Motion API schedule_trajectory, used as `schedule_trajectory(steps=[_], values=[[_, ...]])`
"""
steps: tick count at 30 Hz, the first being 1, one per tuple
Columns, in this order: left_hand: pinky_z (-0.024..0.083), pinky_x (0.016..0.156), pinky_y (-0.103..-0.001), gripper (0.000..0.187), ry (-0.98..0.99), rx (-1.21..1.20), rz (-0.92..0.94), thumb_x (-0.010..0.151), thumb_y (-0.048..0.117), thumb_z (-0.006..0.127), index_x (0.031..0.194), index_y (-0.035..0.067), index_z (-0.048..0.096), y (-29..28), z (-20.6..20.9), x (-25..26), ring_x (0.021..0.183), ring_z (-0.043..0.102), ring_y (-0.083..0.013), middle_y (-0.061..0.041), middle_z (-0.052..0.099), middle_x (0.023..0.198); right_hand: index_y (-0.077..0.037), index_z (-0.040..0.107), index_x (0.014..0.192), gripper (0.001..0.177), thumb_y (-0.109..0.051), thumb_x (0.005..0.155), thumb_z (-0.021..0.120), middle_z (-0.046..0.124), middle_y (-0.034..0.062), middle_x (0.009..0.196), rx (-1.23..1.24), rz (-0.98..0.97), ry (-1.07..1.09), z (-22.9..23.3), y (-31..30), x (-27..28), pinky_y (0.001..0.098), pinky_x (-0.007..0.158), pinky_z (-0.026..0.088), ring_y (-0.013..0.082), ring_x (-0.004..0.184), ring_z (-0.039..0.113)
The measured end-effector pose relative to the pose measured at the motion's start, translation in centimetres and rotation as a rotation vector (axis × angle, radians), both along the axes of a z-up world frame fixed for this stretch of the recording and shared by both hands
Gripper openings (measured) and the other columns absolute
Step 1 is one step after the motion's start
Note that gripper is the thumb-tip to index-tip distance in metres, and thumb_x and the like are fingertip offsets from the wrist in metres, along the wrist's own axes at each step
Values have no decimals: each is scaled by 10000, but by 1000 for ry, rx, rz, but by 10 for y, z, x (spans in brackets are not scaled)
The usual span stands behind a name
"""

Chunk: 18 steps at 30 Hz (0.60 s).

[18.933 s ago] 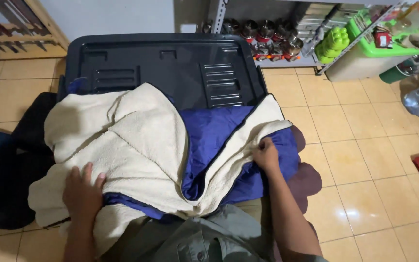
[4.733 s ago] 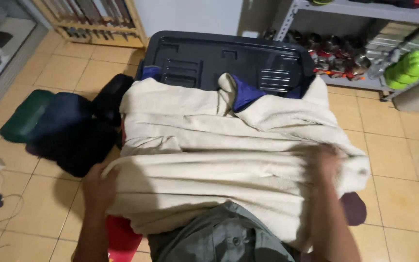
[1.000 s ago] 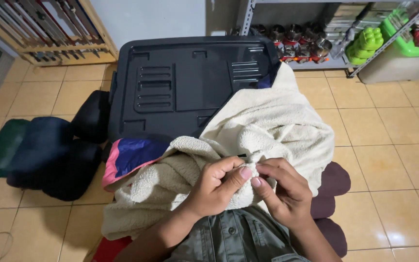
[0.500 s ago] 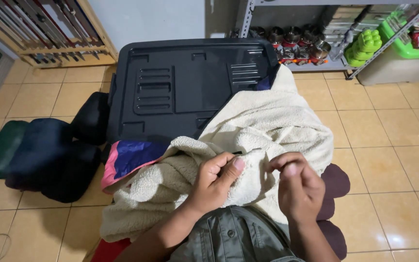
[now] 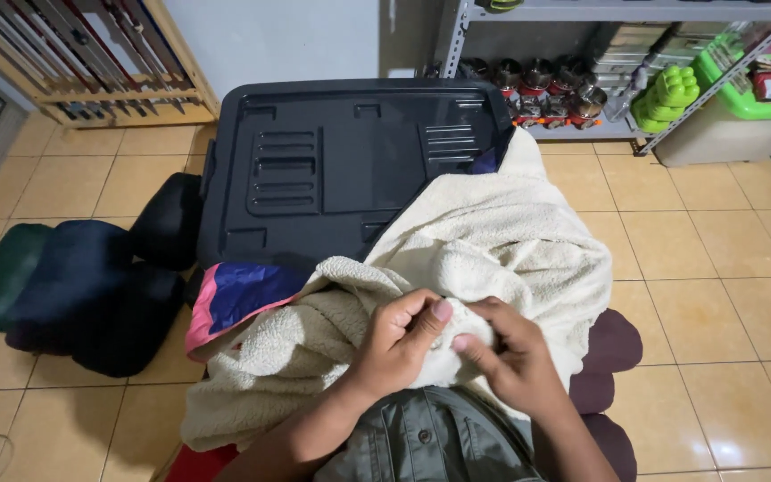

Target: The person is folding a brown pillow and then proceeds to unfold and refold a large blue and white sleeping bag on top of a plastic bin lid.

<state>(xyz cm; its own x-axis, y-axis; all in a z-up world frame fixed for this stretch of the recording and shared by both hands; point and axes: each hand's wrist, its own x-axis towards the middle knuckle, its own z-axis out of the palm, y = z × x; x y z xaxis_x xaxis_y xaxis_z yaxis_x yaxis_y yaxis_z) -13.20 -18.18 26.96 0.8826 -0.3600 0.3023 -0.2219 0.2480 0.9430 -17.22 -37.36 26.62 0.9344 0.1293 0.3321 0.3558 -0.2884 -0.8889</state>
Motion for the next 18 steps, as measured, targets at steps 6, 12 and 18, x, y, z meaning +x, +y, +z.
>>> schedule_trajectory(steps=[6,12,18], values=[[406,1080,-469,666,-55,983,-166,715,574,761,1226,164,641,14,0,28,1218,585,-245,-40,698,1264,7,666,1214,279,-83,952,699,661,28,878,311,-519,119,-24,-64,6,182,603,418,70,648,522],[447,418,-254,248,139,514,-85,868,68,755,1101,-9,716,33,-12,44,489,577,-88,-65,762,793,17,505,1353,308,71,1058,576,590,115,1197,276,-657,-236,2,-56,37,239,954,533,146,1019,607],[379,604,-248,381,222,26,47,1055,392,524,857,74,595,11,2,46,653,431,-64,41,513,729,2,555,1364,505,72,868,622,615,155,1352,212,-16,-202,-32,-7,13,390,1177,515,244,1229,624]])
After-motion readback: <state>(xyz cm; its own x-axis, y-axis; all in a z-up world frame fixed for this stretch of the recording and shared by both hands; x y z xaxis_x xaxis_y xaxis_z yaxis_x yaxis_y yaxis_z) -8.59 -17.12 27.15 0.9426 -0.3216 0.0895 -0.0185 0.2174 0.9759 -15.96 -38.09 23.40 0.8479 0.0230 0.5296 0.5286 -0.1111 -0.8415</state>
